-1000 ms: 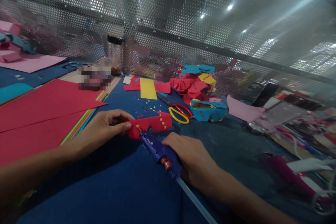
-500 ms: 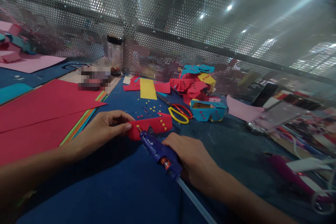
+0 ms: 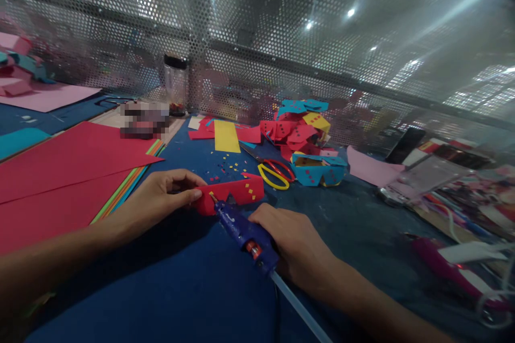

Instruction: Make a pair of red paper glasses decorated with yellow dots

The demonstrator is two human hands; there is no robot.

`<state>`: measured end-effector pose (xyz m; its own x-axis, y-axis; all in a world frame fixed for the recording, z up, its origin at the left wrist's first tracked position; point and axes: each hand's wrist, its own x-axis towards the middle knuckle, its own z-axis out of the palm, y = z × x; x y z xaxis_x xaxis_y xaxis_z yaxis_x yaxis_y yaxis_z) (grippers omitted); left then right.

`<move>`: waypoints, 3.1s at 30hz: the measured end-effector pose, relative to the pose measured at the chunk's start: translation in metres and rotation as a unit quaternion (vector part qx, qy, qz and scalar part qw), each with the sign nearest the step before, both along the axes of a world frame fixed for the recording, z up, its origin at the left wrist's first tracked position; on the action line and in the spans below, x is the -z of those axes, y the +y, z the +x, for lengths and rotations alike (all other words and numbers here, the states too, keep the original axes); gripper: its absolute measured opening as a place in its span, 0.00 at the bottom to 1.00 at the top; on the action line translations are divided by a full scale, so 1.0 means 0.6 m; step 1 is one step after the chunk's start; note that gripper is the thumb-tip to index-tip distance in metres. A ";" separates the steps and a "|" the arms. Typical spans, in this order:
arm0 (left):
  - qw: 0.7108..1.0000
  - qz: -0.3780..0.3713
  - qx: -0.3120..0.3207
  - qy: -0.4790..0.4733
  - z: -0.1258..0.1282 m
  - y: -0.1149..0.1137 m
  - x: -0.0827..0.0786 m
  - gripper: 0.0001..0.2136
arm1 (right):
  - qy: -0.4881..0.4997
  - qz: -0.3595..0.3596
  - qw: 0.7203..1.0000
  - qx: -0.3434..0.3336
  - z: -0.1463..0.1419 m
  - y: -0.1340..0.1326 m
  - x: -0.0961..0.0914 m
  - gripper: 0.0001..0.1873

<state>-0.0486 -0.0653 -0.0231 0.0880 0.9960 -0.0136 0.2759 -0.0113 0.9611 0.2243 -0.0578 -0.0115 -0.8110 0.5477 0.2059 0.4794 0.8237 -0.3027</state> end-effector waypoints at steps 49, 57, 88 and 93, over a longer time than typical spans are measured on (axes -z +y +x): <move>1.000 0.011 -0.025 -0.010 -0.002 -0.001 -0.003 0.11 | 0.011 -0.020 1.000 0.007 0.002 0.000 0.005 0.03; 1.000 0.015 -0.024 -0.006 -0.003 -0.002 -0.002 0.12 | 0.010 -0.010 1.000 0.010 0.003 -0.001 0.012 0.05; 1.000 0.008 -0.016 -0.004 -0.005 -0.002 0.002 0.11 | -0.018 -0.001 1.000 0.022 0.003 -0.001 0.015 0.05; 1.000 0.012 -0.018 -0.007 -0.005 -0.002 0.003 0.12 | -0.020 -0.012 0.999 0.024 0.002 -0.002 0.009 0.05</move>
<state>-0.0514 -0.0664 -0.0250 0.0521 0.9986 0.0123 0.2632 -0.0256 0.9644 0.2257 -0.0592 -0.0167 -0.7916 0.5896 0.1601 0.5298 0.7930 -0.3007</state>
